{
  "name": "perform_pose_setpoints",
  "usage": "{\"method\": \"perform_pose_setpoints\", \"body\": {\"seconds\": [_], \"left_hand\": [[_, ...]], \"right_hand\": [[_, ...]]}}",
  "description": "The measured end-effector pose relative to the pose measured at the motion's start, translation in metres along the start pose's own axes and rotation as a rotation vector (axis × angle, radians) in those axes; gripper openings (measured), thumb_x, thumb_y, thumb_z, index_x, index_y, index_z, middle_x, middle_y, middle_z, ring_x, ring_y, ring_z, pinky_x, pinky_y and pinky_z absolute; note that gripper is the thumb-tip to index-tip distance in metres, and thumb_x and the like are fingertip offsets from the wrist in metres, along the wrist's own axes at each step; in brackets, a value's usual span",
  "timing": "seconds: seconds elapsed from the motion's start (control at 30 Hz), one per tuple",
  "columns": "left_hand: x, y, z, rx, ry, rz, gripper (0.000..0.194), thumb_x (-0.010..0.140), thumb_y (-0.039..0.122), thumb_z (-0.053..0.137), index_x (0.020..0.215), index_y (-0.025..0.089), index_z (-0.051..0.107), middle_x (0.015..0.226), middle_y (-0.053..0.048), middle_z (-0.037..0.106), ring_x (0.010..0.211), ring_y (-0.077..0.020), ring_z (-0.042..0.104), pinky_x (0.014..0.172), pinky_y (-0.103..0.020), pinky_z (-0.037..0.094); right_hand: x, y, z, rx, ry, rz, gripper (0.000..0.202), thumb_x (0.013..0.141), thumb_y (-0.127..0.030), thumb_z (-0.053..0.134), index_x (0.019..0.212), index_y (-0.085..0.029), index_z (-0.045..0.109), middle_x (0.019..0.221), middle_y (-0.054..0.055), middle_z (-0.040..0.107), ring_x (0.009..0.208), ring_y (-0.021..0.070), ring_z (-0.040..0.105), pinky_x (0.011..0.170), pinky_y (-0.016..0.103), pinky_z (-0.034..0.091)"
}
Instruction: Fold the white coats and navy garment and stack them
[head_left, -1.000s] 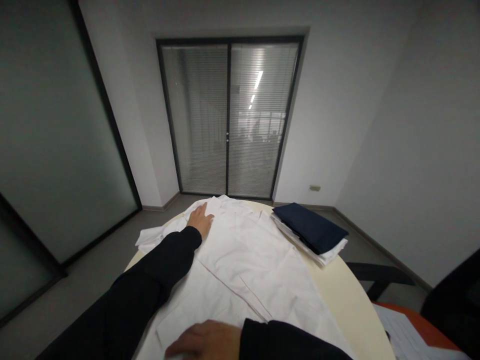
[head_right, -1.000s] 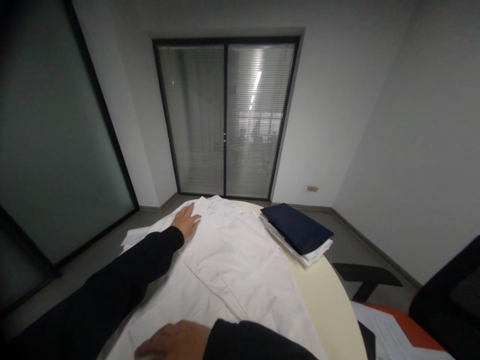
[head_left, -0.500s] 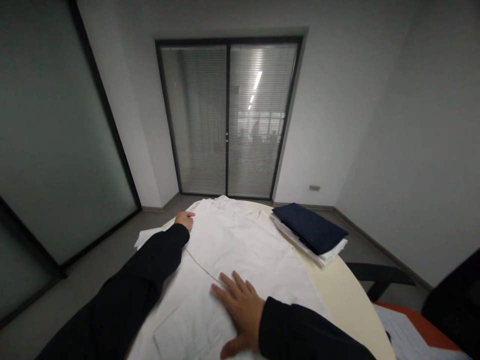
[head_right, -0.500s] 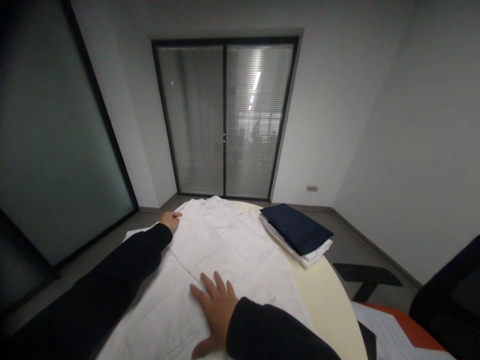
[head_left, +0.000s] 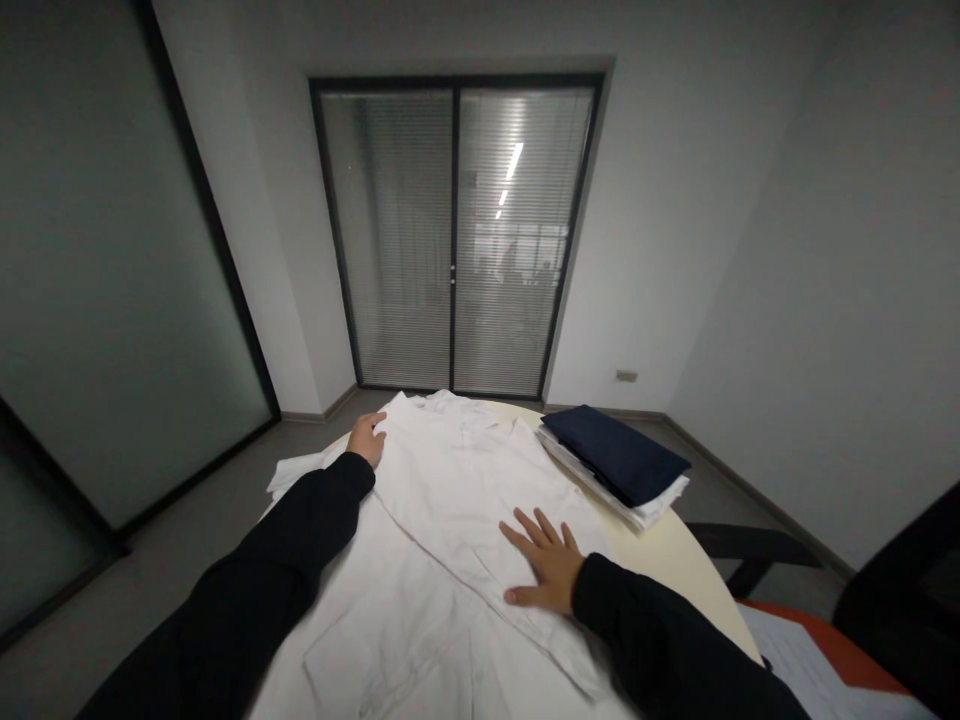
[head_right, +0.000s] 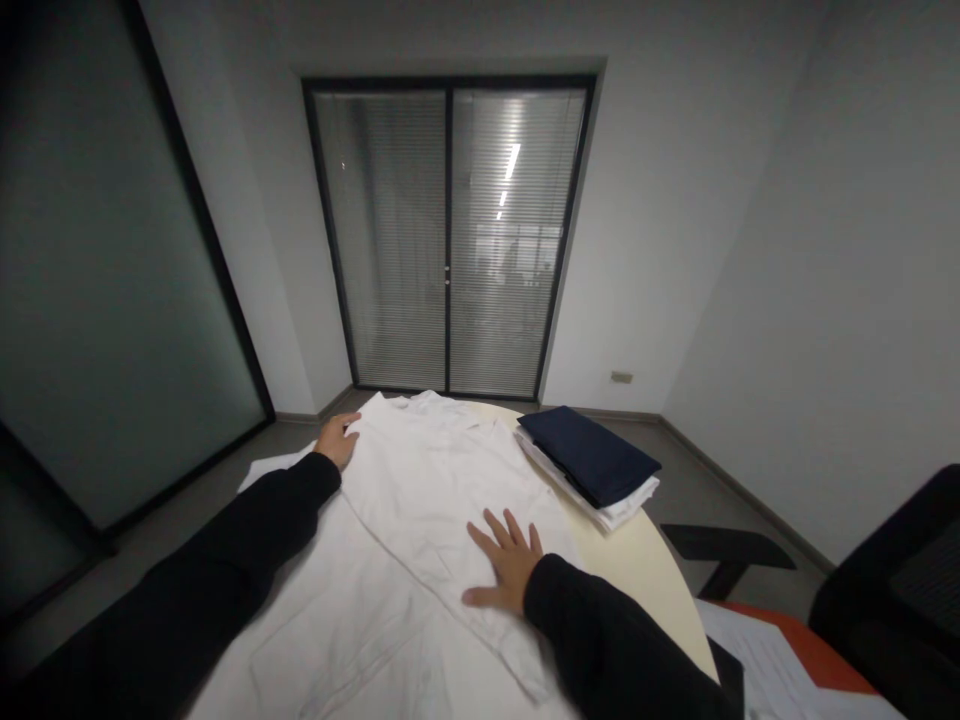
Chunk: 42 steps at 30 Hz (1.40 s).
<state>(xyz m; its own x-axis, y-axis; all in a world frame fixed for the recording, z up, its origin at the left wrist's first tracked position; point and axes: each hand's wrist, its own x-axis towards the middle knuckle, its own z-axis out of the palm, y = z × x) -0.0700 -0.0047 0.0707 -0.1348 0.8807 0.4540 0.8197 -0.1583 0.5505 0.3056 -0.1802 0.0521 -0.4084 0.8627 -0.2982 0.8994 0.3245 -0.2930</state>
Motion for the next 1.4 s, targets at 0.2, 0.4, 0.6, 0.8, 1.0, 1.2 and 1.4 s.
{"method": "perform_pose_setpoints", "body": {"seconds": [0.2, 0.4, 0.6, 0.8, 1.0, 1.2, 1.4], "left_hand": [[-0.026, 0.041, -0.003, 0.208, 0.028, 0.265, 0.054, 0.079, 0.011, 0.055, 0.133, 0.008, 0.05, 0.152, -0.02, 0.025, 0.14, -0.0342, 0.025, 0.116, -0.046, 0.024], [-0.102, 0.07, 0.038, 0.261, -0.338, 0.603, 0.063, 0.091, 0.045, 0.049, 0.147, 0.023, 0.033, 0.157, -0.014, 0.019, 0.143, -0.0354, 0.017, 0.113, -0.051, 0.026], [-0.135, 0.051, 0.055, 0.329, -0.521, 0.569, 0.055, 0.096, 0.042, 0.039, 0.147, 0.026, 0.032, 0.157, -0.011, 0.023, 0.144, -0.0317, 0.019, 0.113, -0.051, 0.023], [-0.157, 0.062, 0.014, 0.28, -0.613, 0.749, 0.071, 0.091, 0.055, 0.041, 0.152, 0.024, 0.019, 0.159, -0.012, 0.011, 0.145, -0.0341, 0.01, 0.113, -0.054, 0.021], [-0.189, 0.057, -0.024, 0.093, -0.796, 0.954, 0.066, 0.091, 0.061, 0.033, 0.15, 0.034, 0.022, 0.159, -0.004, 0.017, 0.143, -0.0325, 0.02, 0.114, -0.055, 0.019], [-0.168, 0.061, -0.041, 0.116, -0.868, 0.802, 0.071, 0.077, 0.064, 0.054, 0.14, 0.033, 0.044, 0.151, -0.006, 0.038, 0.135, -0.0327, 0.039, 0.109, -0.049, 0.035], [-0.16, 0.077, -0.017, 0.195, -0.718, 0.725, 0.062, 0.089, 0.051, 0.047, 0.145, 0.028, 0.036, 0.156, -0.01, 0.026, 0.141, -0.0333, 0.025, 0.112, -0.051, 0.027]], "right_hand": [[0.005, 0.008, 0.014, -0.009, 0.102, -0.008, 0.102, 0.066, -0.082, 0.052, 0.15, -0.039, 0.014, 0.16, 0.006, -0.001, 0.143, 0.0412, -0.01, 0.105, 0.072, -0.003], [0.006, 0.009, 0.015, -0.025, 0.109, -0.017, 0.1, 0.067, -0.081, 0.053, 0.15, -0.04, 0.013, 0.16, 0.006, -0.001, 0.143, 0.0417, -0.01, 0.104, 0.073, -0.002], [0.004, 0.012, 0.02, -0.058, 0.158, -0.05, 0.094, 0.071, -0.08, 0.049, 0.149, -0.04, 0.013, 0.16, 0.007, 0.0, 0.143, 0.0423, -0.007, 0.105, 0.073, -0.001], [0.0, 0.014, 0.025, -0.086, 0.28, -0.116, 0.085, 0.076, -0.077, 0.047, 0.148, -0.038, 0.024, 0.159, 0.009, 0.012, 0.143, 0.0437, 0.003, 0.106, 0.072, 0.006], [-0.003, 0.02, 0.029, -0.115, 0.318, -0.182, 0.077, 0.081, -0.074, 0.043, 0.147, -0.037, 0.03, 0.158, 0.006, 0.018, 0.144, 0.0398, 0.008, 0.11, 0.067, 0.009], [-0.003, 0.044, 0.015, -0.058, 0.233, -0.22, 0.087, 0.075, -0.074, 0.051, 0.148, -0.03, 0.031, 0.156, 0.006, 0.025, 0.143, 0.0339, 0.019, 0.114, 0.053, 0.019], [0.006, 0.074, 0.014, -0.122, 0.449, 0.151, 0.065, 0.085, -0.059, 0.045, 0.14, -0.025, 0.047, 0.152, 0.01, 0.035, 0.139, 0.0363, 0.028, 0.111, 0.05, 0.026]]}}
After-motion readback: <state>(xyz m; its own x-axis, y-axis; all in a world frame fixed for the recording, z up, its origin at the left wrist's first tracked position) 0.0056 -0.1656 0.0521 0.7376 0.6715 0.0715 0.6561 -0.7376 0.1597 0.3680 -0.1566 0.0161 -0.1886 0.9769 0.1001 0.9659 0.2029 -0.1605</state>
